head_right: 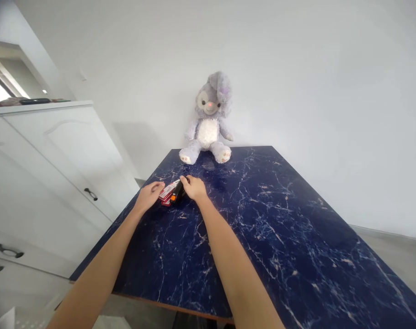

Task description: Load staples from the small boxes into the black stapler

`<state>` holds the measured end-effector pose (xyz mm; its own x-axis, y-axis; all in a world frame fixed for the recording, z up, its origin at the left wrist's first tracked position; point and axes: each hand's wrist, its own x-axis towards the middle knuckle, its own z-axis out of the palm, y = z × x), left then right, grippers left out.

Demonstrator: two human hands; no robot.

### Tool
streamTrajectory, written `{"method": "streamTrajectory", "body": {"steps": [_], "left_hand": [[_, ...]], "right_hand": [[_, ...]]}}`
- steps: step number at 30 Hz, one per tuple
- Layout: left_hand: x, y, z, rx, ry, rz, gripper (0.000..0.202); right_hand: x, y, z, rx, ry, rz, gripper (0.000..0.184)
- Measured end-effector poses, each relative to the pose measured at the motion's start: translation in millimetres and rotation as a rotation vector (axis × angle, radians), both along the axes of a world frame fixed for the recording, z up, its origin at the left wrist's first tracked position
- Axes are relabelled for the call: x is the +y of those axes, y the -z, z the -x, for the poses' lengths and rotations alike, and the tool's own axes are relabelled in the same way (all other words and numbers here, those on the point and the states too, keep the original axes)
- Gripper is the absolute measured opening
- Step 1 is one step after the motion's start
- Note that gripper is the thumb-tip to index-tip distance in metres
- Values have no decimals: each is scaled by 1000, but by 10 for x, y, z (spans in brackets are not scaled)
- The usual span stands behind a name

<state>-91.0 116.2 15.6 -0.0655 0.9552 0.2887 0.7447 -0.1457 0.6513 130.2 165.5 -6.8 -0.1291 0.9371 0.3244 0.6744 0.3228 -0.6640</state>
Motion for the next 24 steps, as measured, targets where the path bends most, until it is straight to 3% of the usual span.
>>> {"method": "streamTrajectory", "body": {"steps": [4,9,12,16,20,24], "left_hand": [[-24,-93,47,99,-75,32,43],[-46,-140,12,257,87,174,48],[-62,-144,-15,247,61,130,41],[-67,-134,-55,35,-19,-71,32],[-94,-143,-168,-365,61,-49,45],[-185,-171,-311,-529,253,11,49]], "right_hand": [[-16,-10,6,8,99,33,64],[-68,-18,0,-10,118,16,65],[-88,-28,-8,-2,106,-10,65],[-115,-46,-7,72,123,-119,55],[-327,-58,-22,173,182,-296,44],[-789,-58,-75,165,-30,-443,53]]}}
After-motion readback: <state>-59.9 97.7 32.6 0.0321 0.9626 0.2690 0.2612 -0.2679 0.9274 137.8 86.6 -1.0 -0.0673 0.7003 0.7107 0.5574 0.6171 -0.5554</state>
